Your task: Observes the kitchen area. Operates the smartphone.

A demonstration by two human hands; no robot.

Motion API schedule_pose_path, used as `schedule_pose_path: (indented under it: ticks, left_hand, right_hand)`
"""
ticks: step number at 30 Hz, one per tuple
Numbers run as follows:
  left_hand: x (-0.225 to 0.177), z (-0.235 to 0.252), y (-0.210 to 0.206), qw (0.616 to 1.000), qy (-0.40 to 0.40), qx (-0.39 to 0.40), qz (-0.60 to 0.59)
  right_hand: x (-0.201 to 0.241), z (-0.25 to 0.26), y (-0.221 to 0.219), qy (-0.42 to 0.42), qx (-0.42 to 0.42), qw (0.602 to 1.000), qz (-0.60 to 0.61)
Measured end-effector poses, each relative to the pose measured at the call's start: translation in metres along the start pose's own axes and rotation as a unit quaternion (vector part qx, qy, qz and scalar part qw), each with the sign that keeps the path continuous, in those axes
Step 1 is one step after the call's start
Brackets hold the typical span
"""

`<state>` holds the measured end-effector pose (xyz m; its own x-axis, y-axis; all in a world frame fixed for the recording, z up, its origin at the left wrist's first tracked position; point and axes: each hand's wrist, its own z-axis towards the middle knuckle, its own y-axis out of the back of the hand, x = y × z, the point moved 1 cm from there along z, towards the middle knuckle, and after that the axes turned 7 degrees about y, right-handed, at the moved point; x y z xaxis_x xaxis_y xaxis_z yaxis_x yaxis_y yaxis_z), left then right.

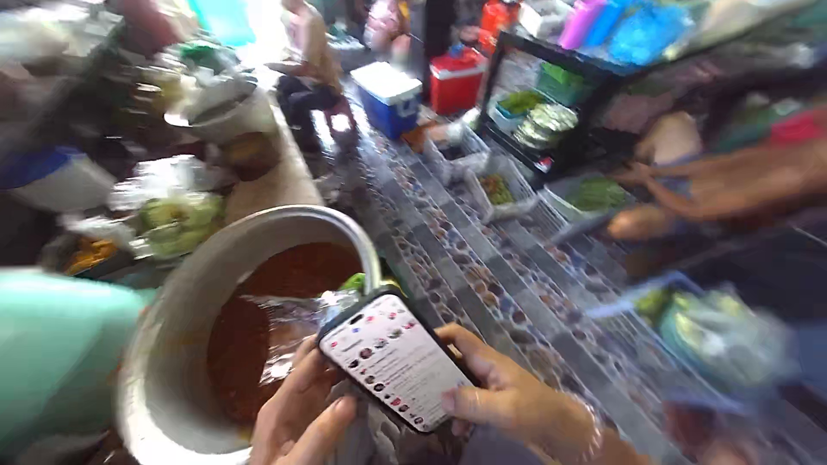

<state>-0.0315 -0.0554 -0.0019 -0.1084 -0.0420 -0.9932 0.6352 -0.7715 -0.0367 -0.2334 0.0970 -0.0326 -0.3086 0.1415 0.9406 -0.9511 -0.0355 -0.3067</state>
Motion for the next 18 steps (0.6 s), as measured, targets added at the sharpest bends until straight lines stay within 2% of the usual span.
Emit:
schedule_pose_path:
  ticks: [5, 10, 14, 18]
  left_hand:
    - [0.035, 0.025, -0.005, 0.985, 0.081, 0.152, -0.027]
    - [0.053, 0.043, -0.021, 0.964, 0.106, 0.243, -0.006]
    - [0.059, 0.042, -0.03, 0.951, 0.122, 0.282, -0.029]
    - [0.055, 0.038, -0.03, 0.951, 0.131, 0.279, -0.029]
  right_hand:
    - [-0.023, -0.037, 0.024, -0.01, -0.089, 0.996, 0.02]
    - [-0.037, -0.073, 0.017, -0.018, -0.186, 0.982, 0.006]
    - [-0.039, -0.089, 0.005, -0.041, -0.214, 0.976, 0.015]
    - [-0.04, -0.093, -0.006, -0.025, -0.205, 0.978, 0.016]
